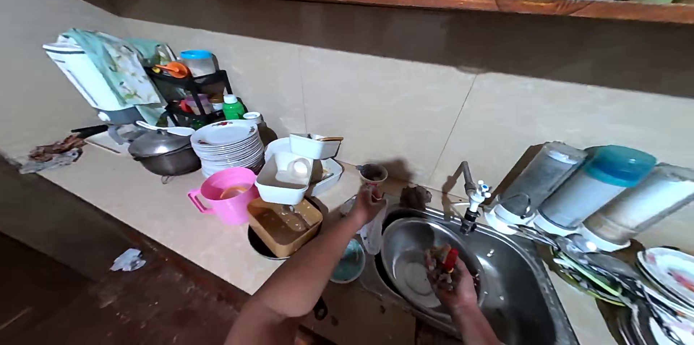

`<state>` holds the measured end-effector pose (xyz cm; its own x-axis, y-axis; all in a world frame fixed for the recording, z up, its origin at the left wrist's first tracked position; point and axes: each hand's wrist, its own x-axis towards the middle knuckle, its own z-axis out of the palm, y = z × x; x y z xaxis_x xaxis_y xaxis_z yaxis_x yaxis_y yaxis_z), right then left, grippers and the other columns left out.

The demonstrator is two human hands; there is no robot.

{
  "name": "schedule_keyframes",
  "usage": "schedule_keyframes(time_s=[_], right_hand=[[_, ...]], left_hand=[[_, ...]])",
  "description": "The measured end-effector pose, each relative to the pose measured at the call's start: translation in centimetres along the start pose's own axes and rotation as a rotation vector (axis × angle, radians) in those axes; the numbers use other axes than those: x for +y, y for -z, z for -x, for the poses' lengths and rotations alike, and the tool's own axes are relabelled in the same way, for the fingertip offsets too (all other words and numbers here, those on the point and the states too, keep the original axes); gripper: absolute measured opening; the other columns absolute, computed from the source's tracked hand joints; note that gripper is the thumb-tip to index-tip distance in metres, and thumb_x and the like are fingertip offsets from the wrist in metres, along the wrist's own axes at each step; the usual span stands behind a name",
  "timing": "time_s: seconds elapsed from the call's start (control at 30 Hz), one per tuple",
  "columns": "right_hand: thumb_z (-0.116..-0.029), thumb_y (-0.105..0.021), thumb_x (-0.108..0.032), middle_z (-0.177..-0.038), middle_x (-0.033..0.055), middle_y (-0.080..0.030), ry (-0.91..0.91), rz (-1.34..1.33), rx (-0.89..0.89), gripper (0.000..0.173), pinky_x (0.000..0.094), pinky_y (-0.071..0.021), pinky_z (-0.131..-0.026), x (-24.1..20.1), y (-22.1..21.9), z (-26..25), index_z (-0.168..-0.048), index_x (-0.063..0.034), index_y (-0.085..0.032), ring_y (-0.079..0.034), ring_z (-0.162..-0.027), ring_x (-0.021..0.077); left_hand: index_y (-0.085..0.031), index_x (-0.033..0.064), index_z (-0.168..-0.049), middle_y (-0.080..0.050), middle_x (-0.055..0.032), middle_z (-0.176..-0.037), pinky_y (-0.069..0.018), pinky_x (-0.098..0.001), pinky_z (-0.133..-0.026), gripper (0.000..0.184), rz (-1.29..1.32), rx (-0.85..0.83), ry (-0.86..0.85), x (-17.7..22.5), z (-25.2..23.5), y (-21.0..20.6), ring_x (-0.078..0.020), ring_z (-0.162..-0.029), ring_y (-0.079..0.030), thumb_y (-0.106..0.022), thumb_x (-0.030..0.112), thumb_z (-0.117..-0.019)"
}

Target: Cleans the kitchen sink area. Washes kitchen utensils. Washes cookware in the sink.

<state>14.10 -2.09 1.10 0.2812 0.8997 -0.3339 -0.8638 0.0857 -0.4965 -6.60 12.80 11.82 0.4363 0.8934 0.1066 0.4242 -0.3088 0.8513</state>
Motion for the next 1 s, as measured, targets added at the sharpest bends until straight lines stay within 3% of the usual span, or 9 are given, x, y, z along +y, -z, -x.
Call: schedule_keyframes(time_s=[0.1, 0.2, 0.33, 0.5, 0.6, 0.67, 0.77, 0.87, 1.0], right_hand=[[-0.1068, -0.027, -0.045, -0.079, 0.0050, -0.069, 0.003, -0.011, -0.004, 0.048, 0.0277, -0.0569, -0.054, 0.2, -0.4, 0.5, -0.099, -0.0113, -0.061, -0.067, -0.063, 0.0127], [-0.1064, -0.027, -0.043, -0.079, 0.0043, -0.069, 0.000, 0.007, 0.003, 0.047, 0.0269, -0.0565, -0.053, 0.3, -0.5, 0.8, -0.098, -0.0120, -0.061, -0.067, -0.062, 0.0123], [-0.1073, -0.025, -0.048, -0.079, 0.0039, -0.068, -0.020, 0.016, 0.015, 0.051, 0.0256, -0.0559, -0.053, 0.9, -1.3, 0.7, -0.101, -0.0115, -0.060, -0.066, -0.062, 0.0113], [-0.1069, -0.025, -0.048, -0.083, 0.0053, -0.071, -0.131, -0.035, -0.118, 0.051, 0.0274, -0.0601, -0.058, 2.2, -3.0, 0.6, -0.101, -0.0113, -0.061, -0.071, -0.069, 0.0134], [-0.1074, -0.025, -0.048, -0.086, 0.0055, -0.071, -0.160, -0.016, -0.112, 0.049, 0.0281, -0.0605, -0.059, 2.9, -4.0, 0.7, -0.105, -0.0115, -0.058, -0.072, -0.072, 0.0142], [-0.1073, -0.026, -0.047, -0.085, 0.0065, -0.071, -0.165, 0.002, -0.119, 0.049, 0.0292, -0.0606, -0.058, 3.2, -4.4, 0.5, -0.105, -0.0106, -0.059, -0.071, -0.070, 0.0151], [-0.1078, -0.027, -0.045, -0.085, 0.0060, -0.069, -0.168, 0.043, -0.111, 0.045, 0.0286, -0.0594, -0.058, 3.5, -5.6, 0.8, -0.107, -0.0111, -0.057, -0.070, -0.070, 0.0143], [-0.1077, -0.024, -0.046, -0.082, 0.0045, -0.069, -0.205, 0.060, -0.115, 0.047, 0.0266, -0.0581, -0.056, 4.0, -7.2, 1.4, -0.105, -0.0115, -0.057, -0.069, -0.066, 0.0120], [-0.1080, -0.022, -0.047, -0.080, 0.0050, -0.068, -0.272, 0.048, -0.229, 0.052, 0.0261, -0.0573, -0.055, 5.5, -8.5, 1.0, -0.103, -0.0102, -0.058, -0.067, -0.064, 0.0117]], left_hand=[[-0.058, -0.0095, -0.121, -0.062, -0.0216, -0.113, -0.0511, -0.0404, -0.093, 0.031, -0.054, -0.200, -0.040, -0.1, 0.8, 1.8, -0.0254, -0.102, -0.061, -0.066, 0.004, -0.0943], [-0.064, -0.0087, -0.122, -0.063, -0.0267, -0.127, -0.0454, -0.0508, -0.106, 0.028, -0.389, -0.360, -0.057, -0.6, 1.8, 3.2, -0.0362, -0.120, -0.060, -0.060, 0.004, -0.0975], [-0.061, -0.0111, -0.124, -0.053, -0.0306, -0.141, -0.0458, -0.0600, -0.106, 0.029, -0.886, -0.377, 0.110, -1.0, 3.3, 2.9, -0.0473, -0.129, -0.055, -0.044, 0.006, -0.1065], [-0.057, -0.0055, -0.136, -0.049, -0.0269, -0.149, -0.0411, -0.0605, -0.109, 0.039, -0.926, -0.262, 0.108, -1.7, 3.3, 2.7, -0.0464, -0.137, -0.047, -0.057, 0.011, -0.1011], [-0.051, -0.0014, -0.146, -0.043, -0.0255, -0.154, -0.0394, -0.0556, -0.113, 0.042, -0.834, -0.137, 0.047, -1.8, 2.9, 2.3, -0.0446, -0.141, -0.044, -0.049, 0.008, -0.1044], [-0.056, -0.0017, -0.139, -0.051, -0.0247, -0.145, -0.0457, -0.0500, -0.110, 0.036, -0.670, -0.071, 0.058, -2.0, 2.6, 2.1, -0.0401, -0.132, -0.055, -0.046, 0.004, -0.1043], [-0.065, -0.0054, -0.125, -0.063, -0.0250, -0.131, -0.0448, -0.0471, -0.110, 0.029, -0.214, 0.019, 0.154, -2.1, 1.8, 1.8, -0.0345, -0.125, -0.060, -0.055, 0.011, -0.1036], [-0.064, -0.0024, -0.127, -0.063, -0.0191, -0.132, -0.0482, -0.0434, -0.100, 0.028, 0.134, 0.001, 0.304, -1.8, 1.1, 1.0, -0.0250, -0.117, -0.060, -0.061, 0.007, -0.1009], [-0.058, 0.0052, -0.138, -0.059, -0.0174, -0.133, -0.0508, -0.0439, -0.093, 0.043, 0.198, -0.132, 0.391, -0.4, 1.2, 0.6, -0.0250, -0.112, -0.060, -0.065, 0.002, -0.0959]])
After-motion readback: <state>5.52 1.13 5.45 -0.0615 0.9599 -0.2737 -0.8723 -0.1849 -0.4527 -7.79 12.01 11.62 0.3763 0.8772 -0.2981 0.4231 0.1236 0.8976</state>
